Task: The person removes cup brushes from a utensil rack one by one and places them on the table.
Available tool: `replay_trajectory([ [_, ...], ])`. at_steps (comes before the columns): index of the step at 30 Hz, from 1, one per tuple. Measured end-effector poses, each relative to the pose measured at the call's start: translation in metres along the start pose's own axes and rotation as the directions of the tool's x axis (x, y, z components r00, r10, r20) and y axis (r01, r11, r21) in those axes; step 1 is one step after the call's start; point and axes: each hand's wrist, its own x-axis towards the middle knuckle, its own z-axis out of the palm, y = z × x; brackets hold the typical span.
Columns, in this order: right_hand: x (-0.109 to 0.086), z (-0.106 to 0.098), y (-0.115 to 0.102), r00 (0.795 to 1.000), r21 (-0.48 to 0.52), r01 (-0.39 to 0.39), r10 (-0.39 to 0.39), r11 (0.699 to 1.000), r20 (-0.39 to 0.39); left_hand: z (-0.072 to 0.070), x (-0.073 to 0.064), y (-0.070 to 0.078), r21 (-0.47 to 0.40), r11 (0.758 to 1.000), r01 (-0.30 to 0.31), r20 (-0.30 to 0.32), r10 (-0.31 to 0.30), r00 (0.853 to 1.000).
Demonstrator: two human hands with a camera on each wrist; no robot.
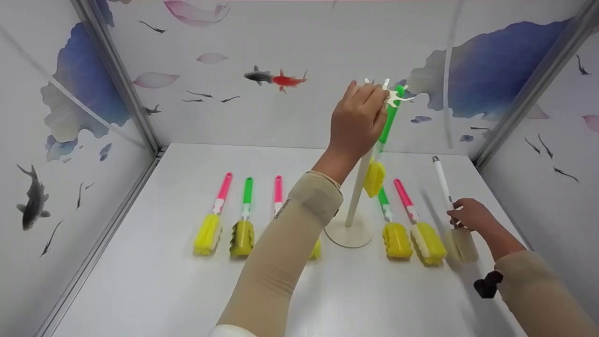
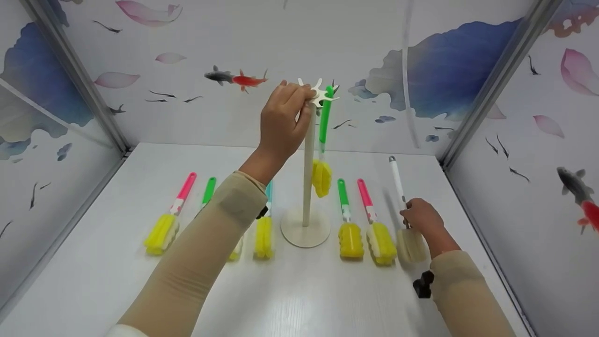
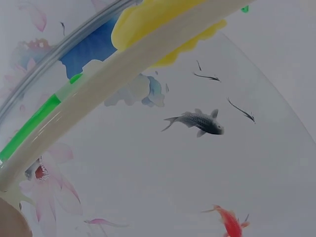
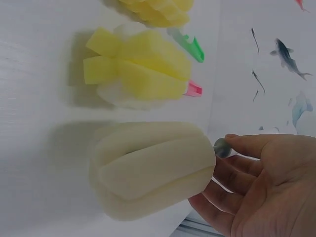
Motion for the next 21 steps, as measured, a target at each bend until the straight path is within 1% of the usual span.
replay_trajectory([
  [9, 0.011, 0.003, 0.007, 0.999, -0.065, -0.043, 0.044, 0.997, 0.007, -0.001, -0.001, -0.002, -0.002, 1.0, 0.009, -0.006, -0.009, 1.0],
  [15, 0.019, 0.007, 0.011, 0.997, -0.093, -0.066, 0.07, 0.993, 0.036, -0.001, -0.001, -0.003, -0.005, 1.0, 0.001, -0.014, -0.001, 1.0],
  [21, 0.026, 0.014, 0.017, 0.996, -0.14, -0.059, 0.068, 0.988, 0.058, 0.0, -0.005, -0.004, 0.003, 1.0, 0.004, -0.019, -0.004, 1.0],
])
